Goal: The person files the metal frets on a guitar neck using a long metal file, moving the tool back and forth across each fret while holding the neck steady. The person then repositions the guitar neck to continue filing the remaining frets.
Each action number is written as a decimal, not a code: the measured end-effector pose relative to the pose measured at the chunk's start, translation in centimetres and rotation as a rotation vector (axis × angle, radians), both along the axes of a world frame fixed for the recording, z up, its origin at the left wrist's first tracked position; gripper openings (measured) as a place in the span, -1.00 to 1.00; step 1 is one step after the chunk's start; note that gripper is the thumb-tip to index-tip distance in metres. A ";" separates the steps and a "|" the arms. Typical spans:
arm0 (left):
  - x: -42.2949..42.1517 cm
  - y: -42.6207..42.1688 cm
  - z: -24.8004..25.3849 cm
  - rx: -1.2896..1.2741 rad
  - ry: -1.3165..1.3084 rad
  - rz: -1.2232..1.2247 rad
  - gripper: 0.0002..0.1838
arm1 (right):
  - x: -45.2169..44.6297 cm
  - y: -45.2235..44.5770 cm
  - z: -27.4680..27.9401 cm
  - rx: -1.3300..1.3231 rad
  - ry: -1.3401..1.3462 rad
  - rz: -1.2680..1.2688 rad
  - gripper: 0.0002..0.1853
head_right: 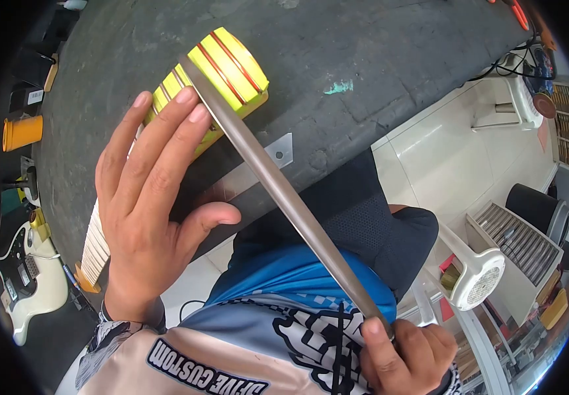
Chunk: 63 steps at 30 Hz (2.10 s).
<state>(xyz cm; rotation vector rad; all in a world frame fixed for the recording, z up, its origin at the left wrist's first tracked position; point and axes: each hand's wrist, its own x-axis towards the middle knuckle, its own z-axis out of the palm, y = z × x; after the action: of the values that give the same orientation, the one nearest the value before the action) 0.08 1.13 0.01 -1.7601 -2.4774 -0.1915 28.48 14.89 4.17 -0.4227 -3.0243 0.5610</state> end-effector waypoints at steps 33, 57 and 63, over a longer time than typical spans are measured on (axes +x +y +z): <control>0.0 -0.2 0.0 -0.023 0.002 0.007 -0.17 | 1.3 0.2 0.0 -0.006 -0.046 0.012 -0.38; 0.1 -0.2 -0.1 -0.014 0.019 0.005 -0.15 | 3.9 -1.7 0.3 0.021 -0.066 -0.030 -0.30; -0.1 -0.4 -0.2 0.021 -0.007 0.008 -0.18 | -5.6 -0.3 1.2 -0.015 -0.001 -0.014 -0.39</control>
<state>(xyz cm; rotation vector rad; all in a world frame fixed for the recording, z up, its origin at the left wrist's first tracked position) 0.00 0.70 -0.18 -1.7445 -2.4774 -0.2233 22.86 14.60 5.35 -0.4439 -3.0173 0.5834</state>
